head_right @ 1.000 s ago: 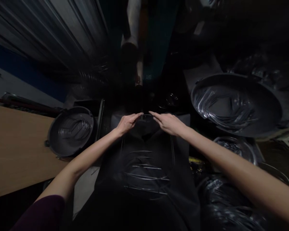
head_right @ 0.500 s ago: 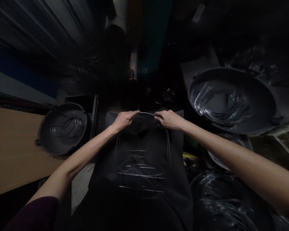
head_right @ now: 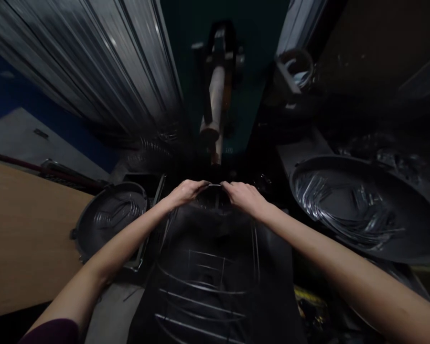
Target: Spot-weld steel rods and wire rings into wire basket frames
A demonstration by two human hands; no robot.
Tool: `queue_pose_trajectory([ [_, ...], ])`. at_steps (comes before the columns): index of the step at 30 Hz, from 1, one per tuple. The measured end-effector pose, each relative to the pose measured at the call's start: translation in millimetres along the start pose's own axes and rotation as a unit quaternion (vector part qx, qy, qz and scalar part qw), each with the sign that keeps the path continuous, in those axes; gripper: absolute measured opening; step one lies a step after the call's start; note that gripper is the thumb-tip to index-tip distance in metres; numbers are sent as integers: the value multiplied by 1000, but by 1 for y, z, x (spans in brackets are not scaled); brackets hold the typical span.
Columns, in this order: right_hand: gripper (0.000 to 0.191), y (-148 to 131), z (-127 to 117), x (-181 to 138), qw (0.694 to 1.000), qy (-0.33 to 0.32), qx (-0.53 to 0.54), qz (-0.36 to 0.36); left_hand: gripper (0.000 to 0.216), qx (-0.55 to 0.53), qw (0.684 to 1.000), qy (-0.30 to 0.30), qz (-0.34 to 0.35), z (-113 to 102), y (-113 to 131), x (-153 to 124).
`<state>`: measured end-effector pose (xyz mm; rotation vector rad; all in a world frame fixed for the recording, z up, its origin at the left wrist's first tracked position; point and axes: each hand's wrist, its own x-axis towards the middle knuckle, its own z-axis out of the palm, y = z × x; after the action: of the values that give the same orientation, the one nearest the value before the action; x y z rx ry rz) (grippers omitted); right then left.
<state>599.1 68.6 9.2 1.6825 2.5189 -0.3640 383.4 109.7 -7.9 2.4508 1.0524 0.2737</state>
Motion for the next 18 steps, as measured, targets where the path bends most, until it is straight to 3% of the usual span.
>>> queue_pose_trajectory([
  [4, 35, 6, -30, 15, 983, -14, 178, -50, 33, 105, 994, 13, -18, -25, -1, 1],
  [7, 35, 9, -33, 19, 979, -7, 194, -52, 29, 180, 983, 12, -36, -29, 1, 0],
  [9, 36, 8, -30, 19, 989, 9, 145, -38, 28, 173, 984, 16, -33, -28, 2, 0],
  [14, 30, -3, -20, 16, 995, 41, -91, 24, 31, 17, 998, 55, -13, -29, -1, 4],
  [18, 37, -7, -21, 17, 986, 21, -162, 29, 32, -33, 998, 46, -18, -32, -1, 9],
])
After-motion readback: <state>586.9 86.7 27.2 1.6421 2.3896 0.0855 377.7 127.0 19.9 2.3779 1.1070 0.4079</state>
